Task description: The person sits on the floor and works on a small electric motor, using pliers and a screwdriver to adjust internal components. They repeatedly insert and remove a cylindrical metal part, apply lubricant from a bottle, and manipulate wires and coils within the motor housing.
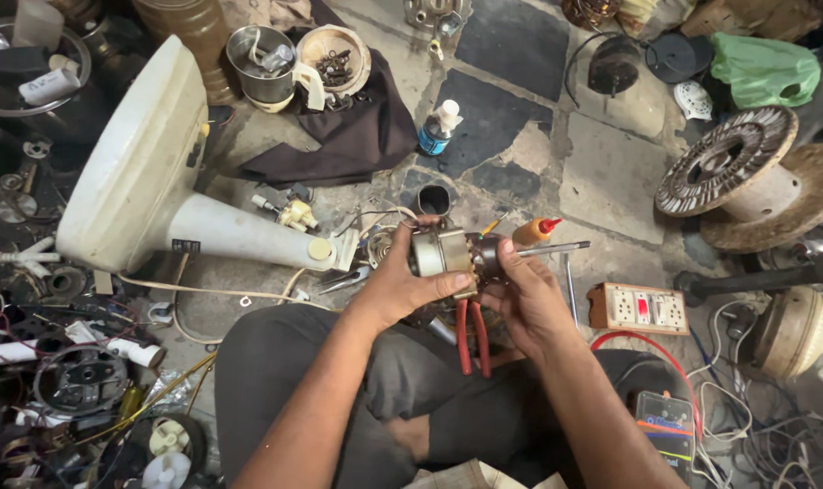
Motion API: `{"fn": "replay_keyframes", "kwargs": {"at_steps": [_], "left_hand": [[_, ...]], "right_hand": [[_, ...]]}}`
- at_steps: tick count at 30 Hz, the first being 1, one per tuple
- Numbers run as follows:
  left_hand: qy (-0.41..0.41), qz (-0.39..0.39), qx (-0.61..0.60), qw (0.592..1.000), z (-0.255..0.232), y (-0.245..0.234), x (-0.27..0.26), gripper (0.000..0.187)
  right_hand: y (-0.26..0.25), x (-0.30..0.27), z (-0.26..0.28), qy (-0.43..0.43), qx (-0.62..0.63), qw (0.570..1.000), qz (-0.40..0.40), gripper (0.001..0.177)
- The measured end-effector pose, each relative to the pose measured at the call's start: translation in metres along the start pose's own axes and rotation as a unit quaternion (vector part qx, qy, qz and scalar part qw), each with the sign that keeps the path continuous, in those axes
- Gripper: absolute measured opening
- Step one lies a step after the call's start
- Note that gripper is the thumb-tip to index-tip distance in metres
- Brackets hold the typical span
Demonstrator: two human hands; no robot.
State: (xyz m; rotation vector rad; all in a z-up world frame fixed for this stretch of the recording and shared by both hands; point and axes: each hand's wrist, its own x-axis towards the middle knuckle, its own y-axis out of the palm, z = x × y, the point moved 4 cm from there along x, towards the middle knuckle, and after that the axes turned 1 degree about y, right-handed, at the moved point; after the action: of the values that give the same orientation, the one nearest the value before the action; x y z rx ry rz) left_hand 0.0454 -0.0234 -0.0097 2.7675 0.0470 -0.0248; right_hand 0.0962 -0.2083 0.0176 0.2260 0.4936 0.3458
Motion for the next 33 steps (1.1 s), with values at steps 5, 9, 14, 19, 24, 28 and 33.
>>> {"fn": "replay_keyframes", "kwargs": {"at_steps": [5, 9, 14, 19, 24, 28, 33], "left_hand": [[-0.014, 0.009, -0.064, 0.998, 0.003, -0.003, 0.001, 0.095], [-0.013, -0.004, -0.127, 0.992, 0.003, -0.006, -0.003, 0.086], [-0.013, -0.008, -0.143, 0.990, 0.004, -0.007, -0.005, 0.083], [-0.005, -0.002, -0.149, 0.989, 0.003, -0.005, -0.005, 0.082], [0.023, 0.001, -0.094, 0.995, 0.001, -0.004, -0.004, 0.084], [0.049, 0.002, -0.042, 0.998, 0.001, -0.002, -0.003, 0.087], [0.019, 0.003, -0.095, 0.995, 0.004, -0.001, -0.003, 0.087]], "right_hand": [[0.004, -0.004, 0.002, -0.003, -0.003, 1.000, 0.006, 0.047], [0.010, -0.005, -0.001, -0.016, 0.010, 0.999, 0.039, 0.047], [0.014, -0.010, 0.002, 0.016, 0.108, 0.991, 0.073, 0.055], [0.013, -0.018, 0.009, -0.007, 0.056, 0.988, 0.141, 0.058], [-0.008, -0.004, -0.013, 0.011, -0.016, 0.999, 0.029, 0.050], [-0.011, 0.000, -0.025, -0.003, 0.023, 0.999, 0.045, 0.049], [-0.013, 0.000, -0.028, -0.036, 0.080, 0.993, 0.081, 0.046]]}}
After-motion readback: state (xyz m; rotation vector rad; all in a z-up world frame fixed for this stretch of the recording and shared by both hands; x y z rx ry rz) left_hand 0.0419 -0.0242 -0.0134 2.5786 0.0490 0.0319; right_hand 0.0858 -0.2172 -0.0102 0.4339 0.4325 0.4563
